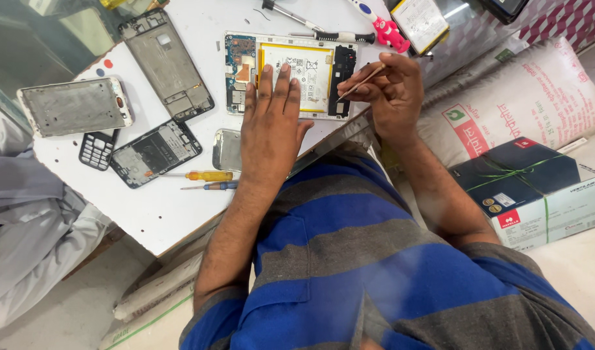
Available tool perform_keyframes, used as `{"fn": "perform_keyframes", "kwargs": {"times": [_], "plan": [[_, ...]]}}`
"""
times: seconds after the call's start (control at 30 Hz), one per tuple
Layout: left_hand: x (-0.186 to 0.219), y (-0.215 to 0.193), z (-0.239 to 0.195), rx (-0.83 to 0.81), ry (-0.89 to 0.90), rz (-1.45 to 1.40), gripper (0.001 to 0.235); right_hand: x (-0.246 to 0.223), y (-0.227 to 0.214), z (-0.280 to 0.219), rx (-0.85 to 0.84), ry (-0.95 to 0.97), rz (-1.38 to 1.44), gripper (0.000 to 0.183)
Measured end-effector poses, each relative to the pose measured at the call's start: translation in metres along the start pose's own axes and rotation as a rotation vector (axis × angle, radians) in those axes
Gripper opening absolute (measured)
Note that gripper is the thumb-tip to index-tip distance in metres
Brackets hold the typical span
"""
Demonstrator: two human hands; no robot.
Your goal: The person uses a small metal tool to pry and adjust components inside a disassembled smartphone. They repeatedly lift and reposition a black plastic part near the battery area while holding the phone steady with the other hand.
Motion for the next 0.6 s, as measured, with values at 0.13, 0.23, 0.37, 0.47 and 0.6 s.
{"fn": "perform_keyframes", "kwargs": {"times": [0.13, 0.23, 0.37, 0.47, 0.6], "plan": [[0.01, -0.008, 0.0, 0.119, 0.065, 0.099, 0.066, 0.002, -0.002, 0.001, 0.034, 0.053, 0.011, 0.047], [0.016, -0.013, -0.004, 0.167, 0.063, -0.015, 0.05, 0.001, 0.0, 0.001, 0.042, 0.058, 0.041, 0.048], [0.025, -0.017, -0.005, 0.285, 0.092, -0.184, 0.036, -0.004, 0.005, 0.004, 0.032, 0.042, 0.092, 0.049], [0.028, -0.016, -0.003, 0.31, 0.077, -0.223, 0.03, -0.006, 0.013, 0.004, 0.045, 0.043, 0.116, 0.049], [0.028, -0.016, -0.004, 0.322, 0.063, -0.266, 0.019, -0.009, 0.017, 0.002, -0.015, 0.042, 0.126, 0.047]]}}
Point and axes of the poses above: each hand's wrist, its own z-axis towards the middle knuckle, its own y-axis out of the palm, x = y × z, the point moved 5 cm from there along z, towards the middle knuckle, and after that the axes turned 7 degrees about -z, right-handed, at the moved point
